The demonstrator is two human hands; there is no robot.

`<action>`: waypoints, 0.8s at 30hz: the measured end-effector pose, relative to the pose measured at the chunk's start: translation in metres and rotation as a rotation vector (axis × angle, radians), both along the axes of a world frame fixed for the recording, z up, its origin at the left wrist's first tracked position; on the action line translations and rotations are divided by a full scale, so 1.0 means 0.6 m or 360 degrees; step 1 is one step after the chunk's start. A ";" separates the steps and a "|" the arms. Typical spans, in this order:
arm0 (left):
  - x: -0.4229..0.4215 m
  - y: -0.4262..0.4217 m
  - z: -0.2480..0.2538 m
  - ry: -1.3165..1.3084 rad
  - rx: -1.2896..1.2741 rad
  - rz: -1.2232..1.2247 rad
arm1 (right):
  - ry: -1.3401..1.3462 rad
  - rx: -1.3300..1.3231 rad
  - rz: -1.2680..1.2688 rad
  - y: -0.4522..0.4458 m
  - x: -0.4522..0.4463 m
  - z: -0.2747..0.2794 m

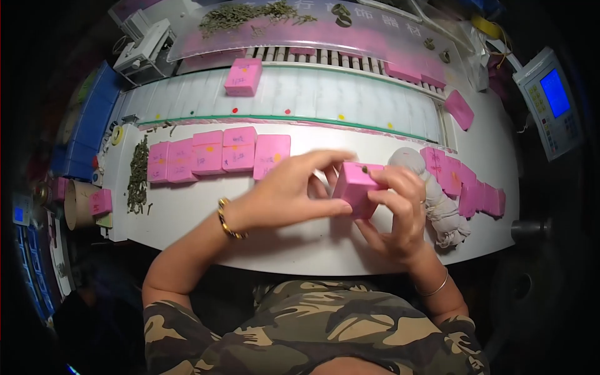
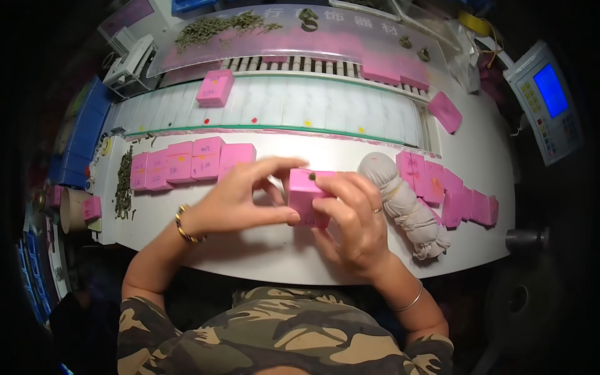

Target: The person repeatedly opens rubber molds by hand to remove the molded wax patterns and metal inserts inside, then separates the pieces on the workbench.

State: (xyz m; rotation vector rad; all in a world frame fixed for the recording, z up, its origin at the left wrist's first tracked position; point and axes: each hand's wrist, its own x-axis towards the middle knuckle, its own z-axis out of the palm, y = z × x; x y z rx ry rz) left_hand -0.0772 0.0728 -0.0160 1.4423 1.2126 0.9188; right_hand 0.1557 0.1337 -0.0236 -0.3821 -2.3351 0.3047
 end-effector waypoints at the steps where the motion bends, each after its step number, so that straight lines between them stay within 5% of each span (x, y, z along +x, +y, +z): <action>1: 0.019 -0.008 -0.017 -0.0037 0.0240 0.0037 | -0.0018 0.0029 0.0012 -0.004 0.007 -0.001; 8: 0.044 -0.042 -0.056 0.0629 0.0636 0.0067 | -0.0176 -0.0168 -0.0004 -0.015 0.033 -0.017; 11: 0.018 -0.039 -0.034 0.0201 0.0460 -0.0104 | -0.0137 -0.0110 -0.0014 -0.021 0.026 -0.025; 18: 0.014 -0.027 -0.068 0.0192 0.0607 -0.0131 | -0.0167 -0.0009 0.0026 -0.020 0.020 -0.029; 22: 0.063 -0.038 -0.085 0.0060 0.0706 0.0328 | -0.0109 0.0084 -0.0033 -0.023 0.015 -0.030; 24: 0.073 -0.039 -0.092 -0.0109 0.0206 0.0556 | -0.0177 0.0079 0.0015 -0.023 0.020 -0.032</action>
